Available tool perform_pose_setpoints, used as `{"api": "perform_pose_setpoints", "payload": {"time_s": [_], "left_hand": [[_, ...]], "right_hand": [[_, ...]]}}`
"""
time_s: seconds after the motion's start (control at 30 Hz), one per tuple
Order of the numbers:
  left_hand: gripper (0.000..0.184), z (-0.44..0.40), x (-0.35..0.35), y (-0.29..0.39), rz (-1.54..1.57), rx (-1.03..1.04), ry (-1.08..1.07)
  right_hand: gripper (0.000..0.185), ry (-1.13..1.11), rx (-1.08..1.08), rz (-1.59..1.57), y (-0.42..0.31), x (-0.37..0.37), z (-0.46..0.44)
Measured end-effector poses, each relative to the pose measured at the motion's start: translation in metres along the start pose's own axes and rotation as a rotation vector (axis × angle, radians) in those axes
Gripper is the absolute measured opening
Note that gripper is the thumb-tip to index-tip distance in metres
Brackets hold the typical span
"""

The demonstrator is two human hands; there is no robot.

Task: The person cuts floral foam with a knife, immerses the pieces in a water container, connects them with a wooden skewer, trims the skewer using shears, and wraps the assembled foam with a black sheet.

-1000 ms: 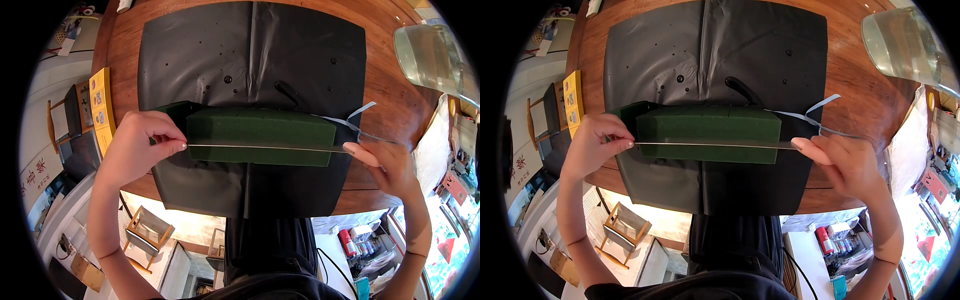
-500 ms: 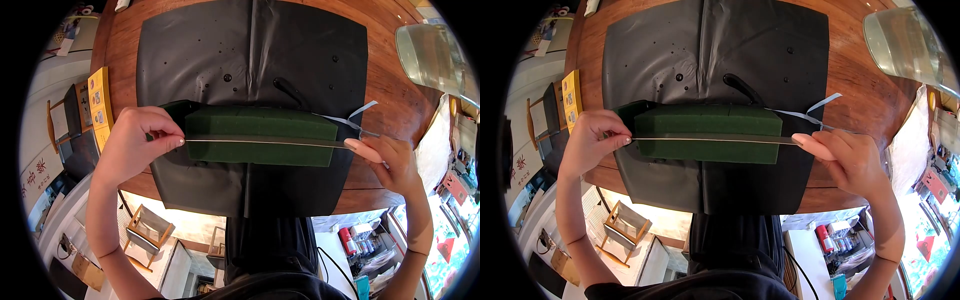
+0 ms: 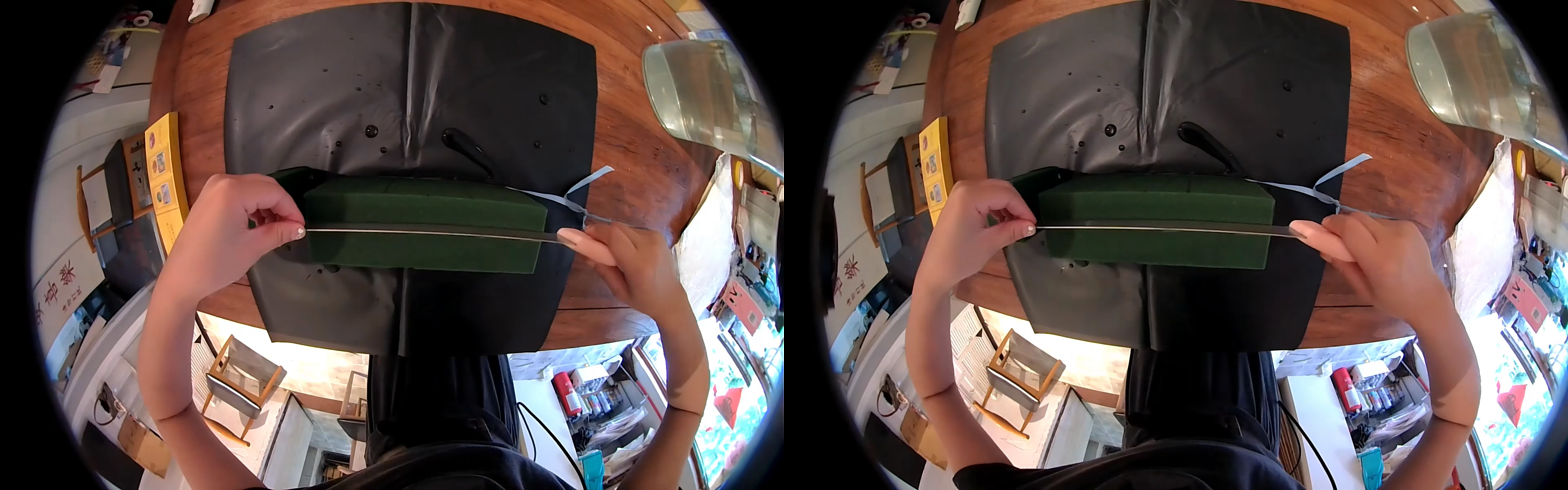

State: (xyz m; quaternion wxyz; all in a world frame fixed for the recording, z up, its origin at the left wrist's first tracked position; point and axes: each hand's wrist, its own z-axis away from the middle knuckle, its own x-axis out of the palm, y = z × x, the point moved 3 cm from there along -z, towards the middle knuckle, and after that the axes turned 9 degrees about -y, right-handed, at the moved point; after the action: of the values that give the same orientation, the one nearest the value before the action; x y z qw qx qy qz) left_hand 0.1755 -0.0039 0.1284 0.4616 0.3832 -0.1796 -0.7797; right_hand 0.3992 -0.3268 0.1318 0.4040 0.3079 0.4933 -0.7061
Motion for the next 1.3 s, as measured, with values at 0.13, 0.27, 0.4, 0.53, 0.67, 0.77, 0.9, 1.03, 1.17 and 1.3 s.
{"api": "perform_pose_setpoints", "payload": {"time_s": [0.13, 0.27, 0.4, 0.53, 0.67, 0.77, 0.9, 1.03, 1.17, 1.3], "left_hand": [[0.008, -0.001, -0.003, 0.003, -0.018, -0.042, -0.008], [0.007, -0.002, -0.003, 0.005, 0.005, -0.079, -0.018], [0.006, -0.003, -0.006, 0.007, -0.003, -0.191, -0.034], [0.006, -0.007, -0.011, 0.009, -0.036, -0.238, -0.083], [0.006, -0.009, -0.011, 0.009, -0.035, -0.241, -0.093], [0.007, -0.008, -0.011, 0.007, -0.032, -0.207, -0.094], [0.012, -0.01, -0.013, 0.007, -0.042, -0.235, -0.104], [0.016, -0.013, -0.016, 0.008, -0.087, -0.247, -0.12], [0.012, -0.015, -0.017, 0.012, -0.104, -0.237, -0.128], [0.011, -0.015, -0.015, 0.012, -0.103, -0.218, -0.113]], "right_hand": [[0.031, -0.008, 0.033, -0.047, 0.011, 0.007, 0.005], [0.027, 0.023, 0.02, 0.009, 0.009, 0.007, 0.005], [0.02, 0.025, 0.0, 0.04, 0.001, 0.002, -0.001], [0.019, 0.002, 0.062, -0.03, 0.008, 0.005, 0.001], [0.019, -0.019, 0.067, -0.013, 0.008, 0.004, -0.001], [0.019, -0.017, 0.075, -0.018, 0.009, 0.005, -0.001], [0.019, -0.017, 0.079, -0.008, 0.01, 0.007, 0.0], [0.019, -0.027, 0.09, -0.02, 0.009, 0.007, 0.0], [0.019, -0.026, 0.057, 0.018, 0.006, 0.005, -0.004], [0.015, 0.015, 0.016, 0.034, 0.006, 0.006, -0.005]]}}
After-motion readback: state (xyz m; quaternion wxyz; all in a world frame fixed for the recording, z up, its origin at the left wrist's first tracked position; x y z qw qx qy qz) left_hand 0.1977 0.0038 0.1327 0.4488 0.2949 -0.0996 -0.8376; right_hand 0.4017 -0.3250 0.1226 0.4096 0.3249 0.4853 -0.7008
